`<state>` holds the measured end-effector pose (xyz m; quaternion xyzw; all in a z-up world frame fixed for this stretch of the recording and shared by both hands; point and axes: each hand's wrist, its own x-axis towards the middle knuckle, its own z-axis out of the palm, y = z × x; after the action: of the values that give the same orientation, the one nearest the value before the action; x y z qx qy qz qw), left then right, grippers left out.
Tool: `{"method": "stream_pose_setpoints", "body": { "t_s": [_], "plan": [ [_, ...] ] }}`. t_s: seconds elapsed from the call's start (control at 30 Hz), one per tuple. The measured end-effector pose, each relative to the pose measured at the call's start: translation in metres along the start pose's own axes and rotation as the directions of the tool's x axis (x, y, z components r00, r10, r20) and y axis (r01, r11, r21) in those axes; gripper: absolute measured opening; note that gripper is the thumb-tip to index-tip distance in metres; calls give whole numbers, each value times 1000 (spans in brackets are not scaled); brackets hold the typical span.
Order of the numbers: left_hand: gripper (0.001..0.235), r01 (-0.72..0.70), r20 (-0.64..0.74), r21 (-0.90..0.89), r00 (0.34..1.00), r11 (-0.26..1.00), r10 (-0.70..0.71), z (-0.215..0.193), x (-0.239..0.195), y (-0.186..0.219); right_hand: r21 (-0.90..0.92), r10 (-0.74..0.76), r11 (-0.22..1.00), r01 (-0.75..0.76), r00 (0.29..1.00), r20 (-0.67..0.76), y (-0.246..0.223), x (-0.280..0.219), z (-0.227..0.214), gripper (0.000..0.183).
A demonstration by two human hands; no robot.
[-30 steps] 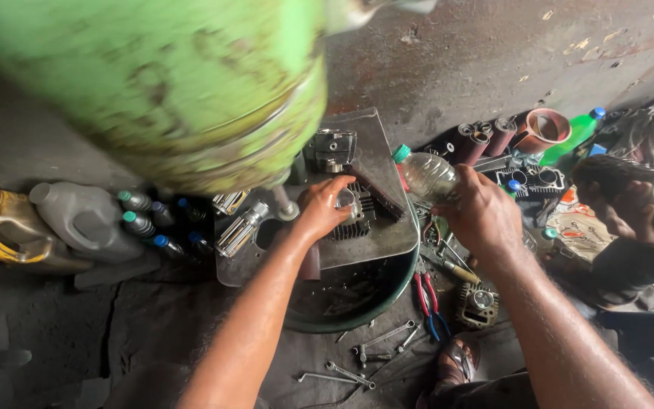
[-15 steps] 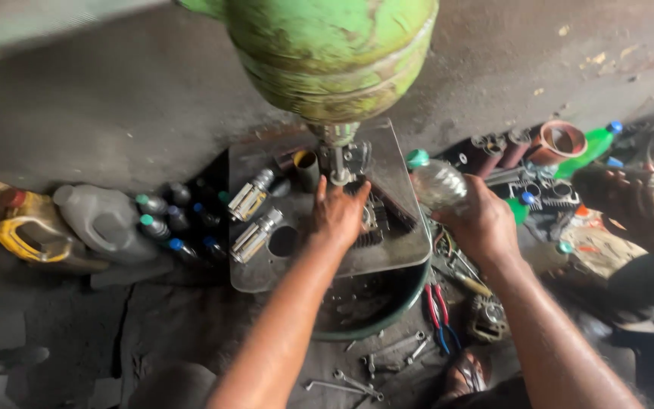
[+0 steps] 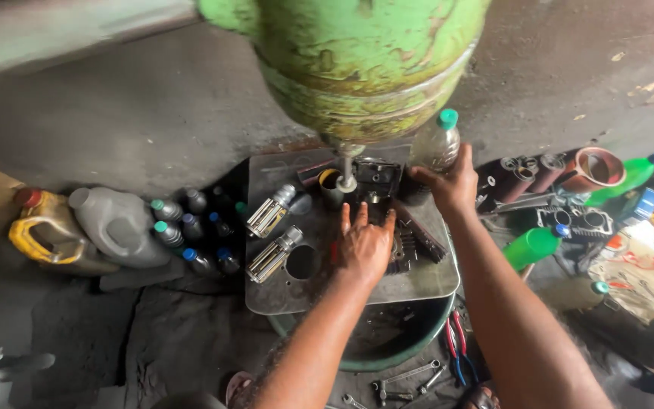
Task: Bore or hone a motorcycle cylinder head using a vertical boring machine.
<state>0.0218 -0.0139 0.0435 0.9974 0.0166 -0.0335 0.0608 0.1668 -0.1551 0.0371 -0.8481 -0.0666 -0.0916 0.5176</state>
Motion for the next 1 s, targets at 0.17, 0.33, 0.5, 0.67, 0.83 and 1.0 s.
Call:
{"method": "stream_pose_setpoints", "body": {
  "t_s": [0.17, 0.33, 0.5, 0.67, 0.83, 1.0],
  "plan": [
    [74, -51, 40, -297, 997, 954, 66, -15, 6, -23, -218, -50, 976, 26, 993, -107, 32, -48, 6, 81],
    [75, -10, 74, -228, 997, 974, 28, 101, 73, -53, -494, 245, 868, 51, 821, 515, -26, -79, 9, 85],
    [46, 70, 275, -139, 961, 988, -29, 20, 63, -27, -564, 358, 825, 21, 752, 553, -35, -63, 21, 83],
    [58, 160, 378, -103, 919, 982, -110, 14, 68, -15, -553, 88, 784, 283, 831, 550, 29, -48, 56, 49],
    [47, 176, -296, -685, 819, 707, -491, -10, 32, -7, -660, 317, 736, 154, 783, 536, -1, -53, 53, 43],
    [47, 203, -241, -644, 861, 737, -447, -11, 23, -14, -898, 225, 184, 401, 872, 435, 49, -63, 82, 61]
  ]
}}
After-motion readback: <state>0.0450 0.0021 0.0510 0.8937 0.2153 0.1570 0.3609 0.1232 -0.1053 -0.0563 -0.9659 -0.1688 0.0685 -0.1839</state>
